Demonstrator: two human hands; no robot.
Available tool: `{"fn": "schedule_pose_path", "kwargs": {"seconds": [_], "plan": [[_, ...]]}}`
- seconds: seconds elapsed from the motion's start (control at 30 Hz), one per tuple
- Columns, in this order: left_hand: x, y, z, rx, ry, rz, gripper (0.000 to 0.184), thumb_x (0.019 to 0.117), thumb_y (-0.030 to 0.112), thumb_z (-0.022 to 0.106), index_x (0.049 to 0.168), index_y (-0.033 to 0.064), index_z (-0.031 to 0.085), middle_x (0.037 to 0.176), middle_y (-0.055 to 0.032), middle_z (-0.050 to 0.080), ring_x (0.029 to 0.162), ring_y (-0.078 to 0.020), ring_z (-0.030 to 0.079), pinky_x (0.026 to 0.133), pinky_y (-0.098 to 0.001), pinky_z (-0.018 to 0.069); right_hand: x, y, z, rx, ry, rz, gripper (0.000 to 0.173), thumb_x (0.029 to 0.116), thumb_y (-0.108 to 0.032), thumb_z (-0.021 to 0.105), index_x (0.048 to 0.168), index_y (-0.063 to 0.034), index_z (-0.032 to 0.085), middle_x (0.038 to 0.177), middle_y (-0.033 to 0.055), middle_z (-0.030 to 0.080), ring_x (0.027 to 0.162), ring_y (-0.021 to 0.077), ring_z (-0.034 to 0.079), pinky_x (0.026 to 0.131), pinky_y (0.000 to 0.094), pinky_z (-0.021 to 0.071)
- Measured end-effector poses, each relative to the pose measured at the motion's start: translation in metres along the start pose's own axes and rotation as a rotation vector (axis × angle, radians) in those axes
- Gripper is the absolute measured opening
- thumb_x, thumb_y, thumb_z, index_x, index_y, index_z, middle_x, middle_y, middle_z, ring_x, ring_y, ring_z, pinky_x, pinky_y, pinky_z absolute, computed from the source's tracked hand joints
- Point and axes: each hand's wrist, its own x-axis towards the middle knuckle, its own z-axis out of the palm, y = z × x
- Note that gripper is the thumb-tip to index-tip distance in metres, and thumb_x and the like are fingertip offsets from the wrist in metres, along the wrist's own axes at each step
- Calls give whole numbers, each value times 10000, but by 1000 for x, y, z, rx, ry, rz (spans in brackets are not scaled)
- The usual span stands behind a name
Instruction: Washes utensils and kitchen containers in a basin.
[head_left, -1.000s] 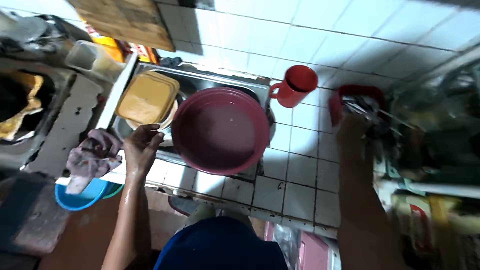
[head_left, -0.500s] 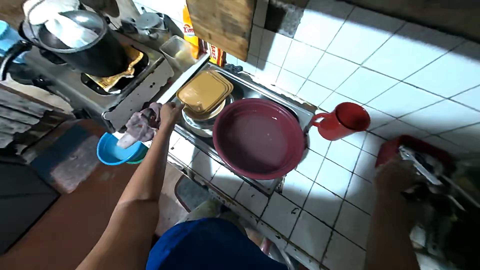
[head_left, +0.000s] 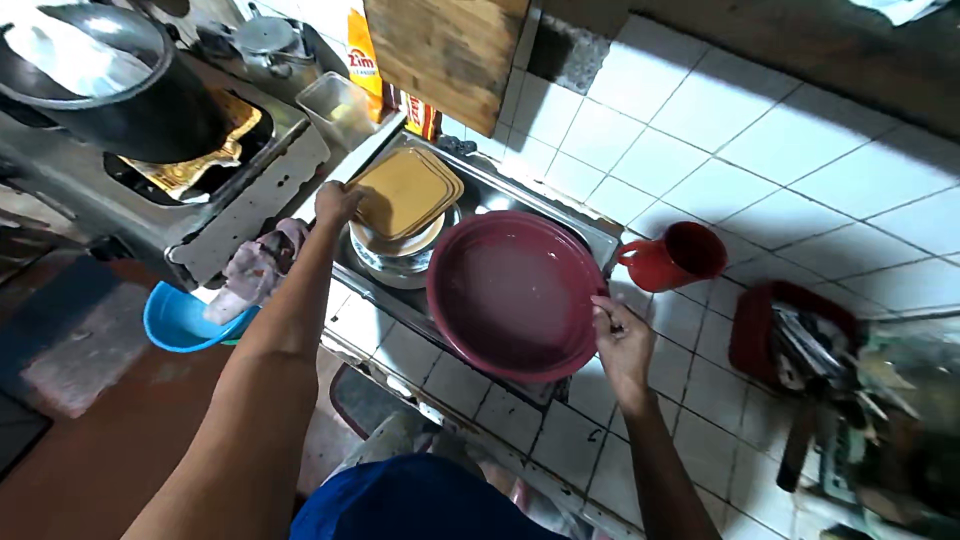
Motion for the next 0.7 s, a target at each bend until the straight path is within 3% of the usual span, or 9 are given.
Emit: {"fn": "schedule_pose_path", "kwargs": {"seconds": [0.13,0.23,0.3,0.37,0.43,0.53,0.7], "plan": [[17,-5,-1,-74,-43,16,582,1011,351,646,1356,-108,550,1337,-361,571,1285,-515,538,1079,-677,395,22,-23,36,87,-107,39,253,977,-92,616,1191,-40,740,967,133,743,760,179,700,736,367,594],[33,-13,2,-116,-67,-10,528,996,336,670,1289,-98,598,1268,-359,602,1209,-507,585,1030,-678,431,38,-40,57,111,-309,118,285,985,-79,621,1250,-13,701,1088,162,739,867,216,727,825,396,603],[44,-21,6,-163,-87,-35,502,979,326,691,1254,-89,624,1236,-339,625,1165,-488,612,1004,-665,458,46,-45,73,168,-477,193,295,990,-91,627,1268,-12,684,1108,152,730,863,179,721,806,353,606],[50,-24,7,-300,-121,-89,499,973,292,701,1281,-88,600,1246,-304,627,1127,-420,633,984,-590,498,52,-51,88,232,-581,237,286,995,-84,627,1264,-2,678,1099,142,722,826,139,709,759,300,603],[49,-22,6,-419,-132,-138,484,958,246,720,1289,-81,584,1229,-273,630,1074,-357,638,947,-528,518,57,-58,97,265,-605,240,273,996,-55,614,1250,24,676,1097,155,716,813,128,698,746,278,591],[48,-23,4,-541,-91,-107,451,951,212,731,1293,-54,604,1233,-256,637,1074,-336,634,937,-512,520,65,-66,103,269,-602,239,269,999,-48,606,1248,24,678,1082,153,719,806,122,694,741,276,588],[35,-13,-4,-794,10,40,380,1047,223,581,1337,-19,546,1183,-174,644,1002,-207,652,896,-409,557,66,-59,109,286,-602,283,252,996,-53,627,1233,2,694,1026,134,725,752,115,687,689,271,587]]}}
